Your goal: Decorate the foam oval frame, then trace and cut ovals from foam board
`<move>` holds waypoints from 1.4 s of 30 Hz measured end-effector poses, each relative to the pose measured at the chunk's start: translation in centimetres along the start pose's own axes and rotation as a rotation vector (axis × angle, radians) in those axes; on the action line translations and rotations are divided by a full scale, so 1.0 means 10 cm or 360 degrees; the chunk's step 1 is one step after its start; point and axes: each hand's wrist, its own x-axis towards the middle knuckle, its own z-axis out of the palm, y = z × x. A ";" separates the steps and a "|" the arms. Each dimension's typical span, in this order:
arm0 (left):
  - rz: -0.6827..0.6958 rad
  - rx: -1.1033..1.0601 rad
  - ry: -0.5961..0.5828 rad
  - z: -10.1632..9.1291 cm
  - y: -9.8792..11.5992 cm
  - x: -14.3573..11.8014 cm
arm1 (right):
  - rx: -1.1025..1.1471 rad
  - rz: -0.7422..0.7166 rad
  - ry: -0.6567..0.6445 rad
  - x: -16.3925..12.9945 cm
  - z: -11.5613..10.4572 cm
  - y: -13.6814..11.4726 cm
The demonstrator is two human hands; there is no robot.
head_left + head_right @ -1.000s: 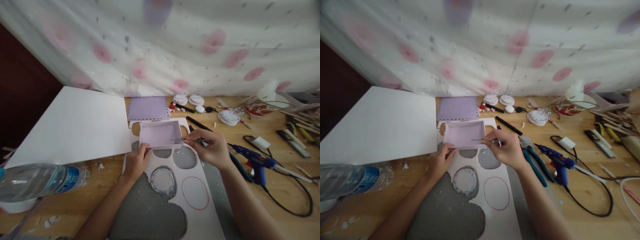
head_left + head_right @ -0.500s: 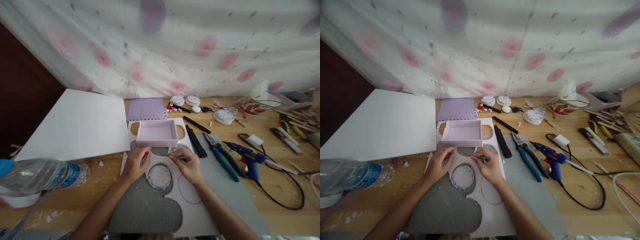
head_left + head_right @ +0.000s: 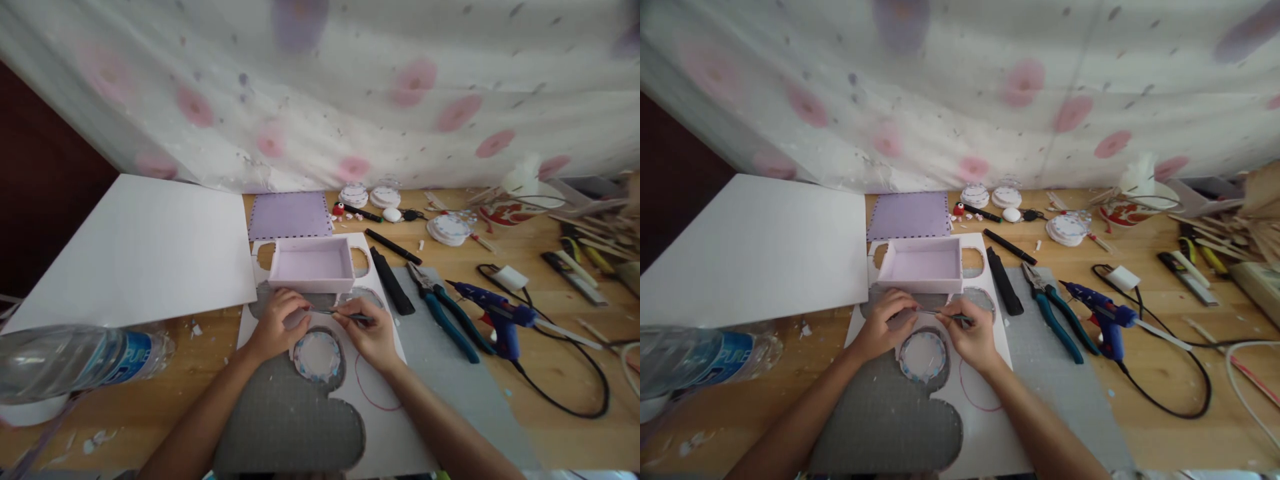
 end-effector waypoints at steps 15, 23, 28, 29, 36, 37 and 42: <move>-0.0087 -0.0260 -0.0085 -0.03 -0.06 0.00 | 0.0061 0.0167 -0.0025 0.00 -0.02 0.02; -0.0123 -0.0233 -0.0144 -0.01 -0.05 0.00 | 0.0162 0.0275 -0.0011 0.02 -0.04 0.02; -0.0116 -0.0227 -0.0156 -0.03 -0.02 0.01 | 0.0306 0.0447 0.0026 0.01 -0.06 0.05; -0.0110 -0.0218 -0.0158 -0.03 -0.02 0.01 | 0.0330 0.0497 0.0030 0.01 -0.06 0.05; -0.0096 -0.0112 -0.0239 -0.02 -0.04 -0.02 | 0.0295 0.0588 0.0026 0.03 -0.04 0.04; -0.0095 -0.0104 -0.0246 -0.02 -0.04 -0.02 | 0.0284 0.0584 0.0021 0.03 -0.04 0.04; -0.0089 -0.0099 -0.0257 -0.02 -0.03 -0.01 | 0.0270 0.0584 0.0026 0.05 -0.03 0.03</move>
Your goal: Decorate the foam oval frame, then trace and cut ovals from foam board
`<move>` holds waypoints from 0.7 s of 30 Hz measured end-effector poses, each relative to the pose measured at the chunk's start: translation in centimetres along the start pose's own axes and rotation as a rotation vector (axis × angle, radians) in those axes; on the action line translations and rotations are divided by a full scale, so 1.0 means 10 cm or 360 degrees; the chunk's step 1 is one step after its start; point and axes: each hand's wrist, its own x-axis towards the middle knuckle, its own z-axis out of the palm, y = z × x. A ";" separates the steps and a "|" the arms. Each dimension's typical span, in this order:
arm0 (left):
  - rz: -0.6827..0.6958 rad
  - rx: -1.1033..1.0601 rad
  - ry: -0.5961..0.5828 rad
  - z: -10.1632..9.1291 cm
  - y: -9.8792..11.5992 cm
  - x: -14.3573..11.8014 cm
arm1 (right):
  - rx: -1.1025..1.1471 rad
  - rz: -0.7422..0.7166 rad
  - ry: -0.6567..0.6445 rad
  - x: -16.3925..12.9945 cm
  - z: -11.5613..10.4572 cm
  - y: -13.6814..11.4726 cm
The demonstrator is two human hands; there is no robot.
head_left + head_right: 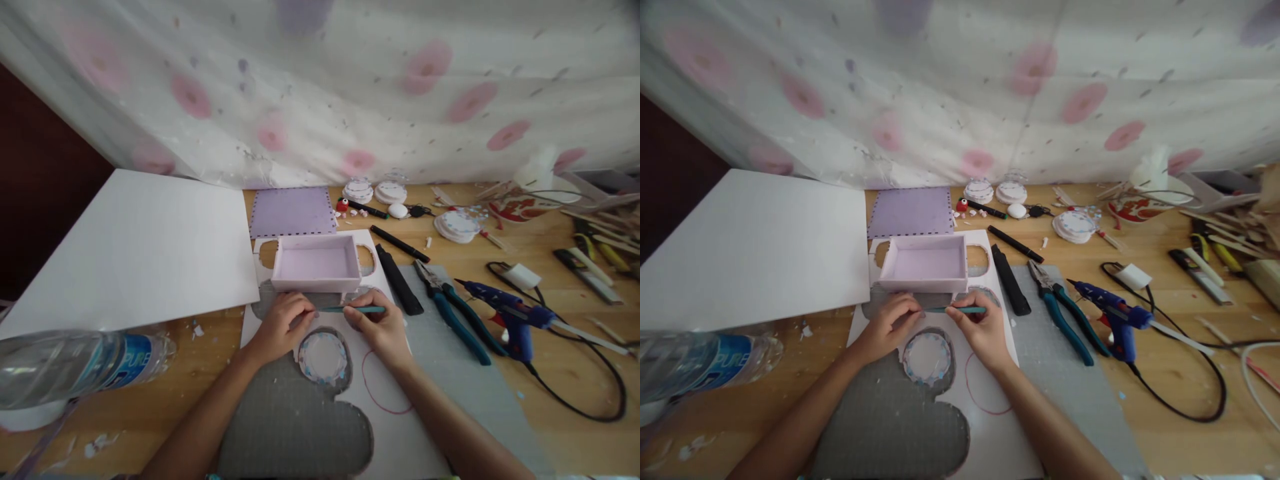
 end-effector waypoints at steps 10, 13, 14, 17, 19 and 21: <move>0.0009 0.0030 -0.0007 -0.01 0.00 0.00 | -0.0043 -0.0067 -0.0001 0.00 0.01 -0.02; -0.0006 0.0020 -0.0010 0.00 0.00 0.00 | -0.0049 -0.0082 -0.0011 0.00 0.01 -0.02; -0.0012 0.0016 -0.0010 0.00 0.00 0.00 | -0.0046 -0.0081 -0.0009 -0.01 0.01 -0.02; -0.0022 -0.0013 -0.0015 -0.01 -0.01 -0.01 | -0.0002 -0.0047 0.0017 -0.02 0.00 -0.03; -0.0021 -0.0031 -0.0010 -0.01 -0.01 -0.01 | 0.0061 0.0014 0.0029 -0.02 0.00 -0.04; -0.0015 -0.0040 0.0001 -0.01 0.00 -0.01 | 0.0133 0.0091 0.0037 -0.02 0.00 -0.04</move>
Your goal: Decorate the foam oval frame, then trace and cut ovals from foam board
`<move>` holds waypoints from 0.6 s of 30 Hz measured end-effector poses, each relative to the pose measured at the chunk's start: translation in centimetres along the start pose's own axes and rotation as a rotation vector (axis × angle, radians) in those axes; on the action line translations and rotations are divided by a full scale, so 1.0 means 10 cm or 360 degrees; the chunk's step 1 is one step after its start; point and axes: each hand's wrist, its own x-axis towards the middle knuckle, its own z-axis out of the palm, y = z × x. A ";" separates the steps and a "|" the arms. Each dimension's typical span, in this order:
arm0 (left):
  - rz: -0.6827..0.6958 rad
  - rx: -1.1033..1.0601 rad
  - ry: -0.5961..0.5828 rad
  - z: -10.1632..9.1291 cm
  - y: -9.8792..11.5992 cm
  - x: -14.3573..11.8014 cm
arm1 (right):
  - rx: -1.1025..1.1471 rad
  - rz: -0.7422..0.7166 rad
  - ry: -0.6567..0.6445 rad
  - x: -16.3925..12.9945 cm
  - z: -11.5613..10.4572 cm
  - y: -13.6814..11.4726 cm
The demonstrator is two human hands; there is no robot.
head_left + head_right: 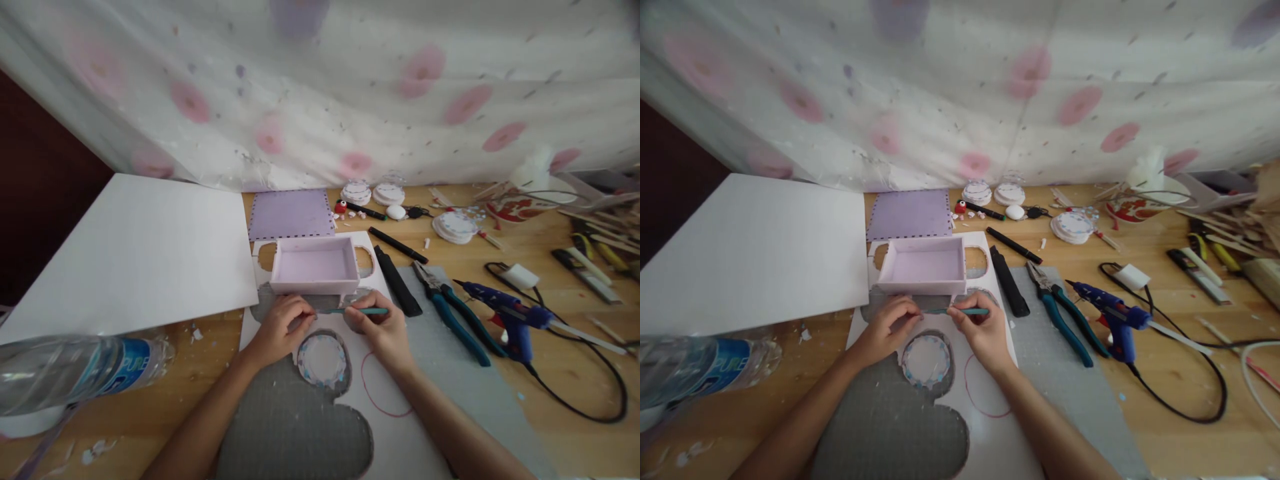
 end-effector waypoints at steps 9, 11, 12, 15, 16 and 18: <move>0.0003 -0.0037 0.0103 -0.03 0.02 -0.01 | 0.0168 -0.0008 0.0160 0.05 -0.08 0.11; 0.0005 -0.0001 0.0114 -0.07 0.04 -0.03 | 0.0266 0.0013 0.0196 0.07 -0.09 0.12; 0.0011 0.0032 0.0122 -0.09 0.05 -0.03 | 0.0310 0.0014 0.0221 0.08 -0.10 0.11; 0.0030 0.0168 0.0143 -0.16 0.07 -0.05 | 0.0439 -0.0011 0.0289 0.12 -0.13 0.06; 0.0036 0.0211 0.0147 -0.18 0.07 -0.05 | 0.0489 -0.0016 0.0298 0.14 -0.15 0.04; 0.0048 0.0289 0.0141 -0.21 0.04 -0.06 | 0.0593 -0.0035 0.0303 0.18 -0.21 -0.01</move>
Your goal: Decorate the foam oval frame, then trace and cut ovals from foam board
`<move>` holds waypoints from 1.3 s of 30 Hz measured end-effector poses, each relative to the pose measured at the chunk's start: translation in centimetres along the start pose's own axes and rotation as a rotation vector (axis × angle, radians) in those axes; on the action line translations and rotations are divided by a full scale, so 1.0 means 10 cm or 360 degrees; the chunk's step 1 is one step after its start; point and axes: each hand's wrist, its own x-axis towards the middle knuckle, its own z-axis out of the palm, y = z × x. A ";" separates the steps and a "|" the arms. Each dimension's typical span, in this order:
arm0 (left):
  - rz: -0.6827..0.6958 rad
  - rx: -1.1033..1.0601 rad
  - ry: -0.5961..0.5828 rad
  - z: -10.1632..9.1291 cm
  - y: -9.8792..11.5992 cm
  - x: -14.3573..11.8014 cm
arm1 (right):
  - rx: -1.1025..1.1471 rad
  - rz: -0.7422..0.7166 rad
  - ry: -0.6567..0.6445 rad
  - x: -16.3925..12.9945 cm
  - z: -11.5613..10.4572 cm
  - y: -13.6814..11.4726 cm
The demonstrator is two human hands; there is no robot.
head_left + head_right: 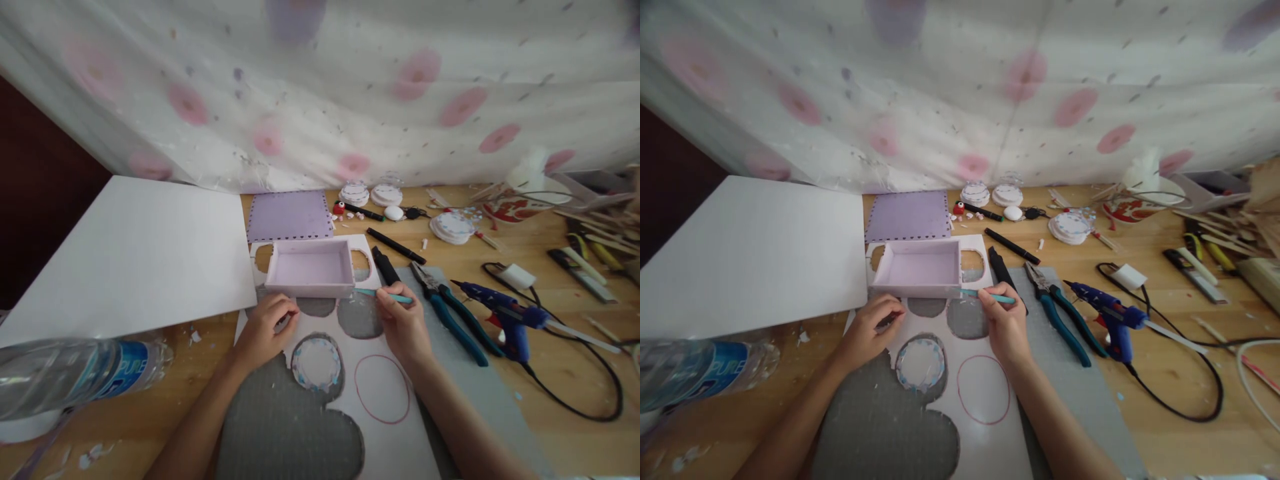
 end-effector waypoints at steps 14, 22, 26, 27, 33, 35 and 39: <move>-0.0113 0.0189 0.0176 0.30 0.02 0.02 | -0.0071 -0.0263 -0.0004 -0.04 -0.07 -0.12; -0.0129 0.0218 0.0212 0.28 -0.03 0.01 | -0.0277 -0.0361 0.0070 -0.08 -0.06 -0.09; -0.0120 0.0206 0.0233 0.28 -0.04 -0.02 | 0.0171 -0.0479 0.0279 0.06 -0.21 -0.40; -0.0118 0.0197 0.0235 0.29 -0.04 -0.02 | 0.0286 -0.0514 0.0279 0.10 -0.27 -0.49; -0.0120 0.0182 0.0235 0.30 -0.04 -0.02 | 0.0524 -0.0595 0.0234 0.19 -0.44 -0.68; -0.0122 0.0191 0.0234 0.30 -0.04 -0.01 | 0.0450 -0.0554 0.0189 0.16 -0.36 -0.62; -0.0111 0.0135 0.0242 0.26 0.01 0.01 | 0.0273 -0.0431 0.0111 0.06 -0.18 -0.46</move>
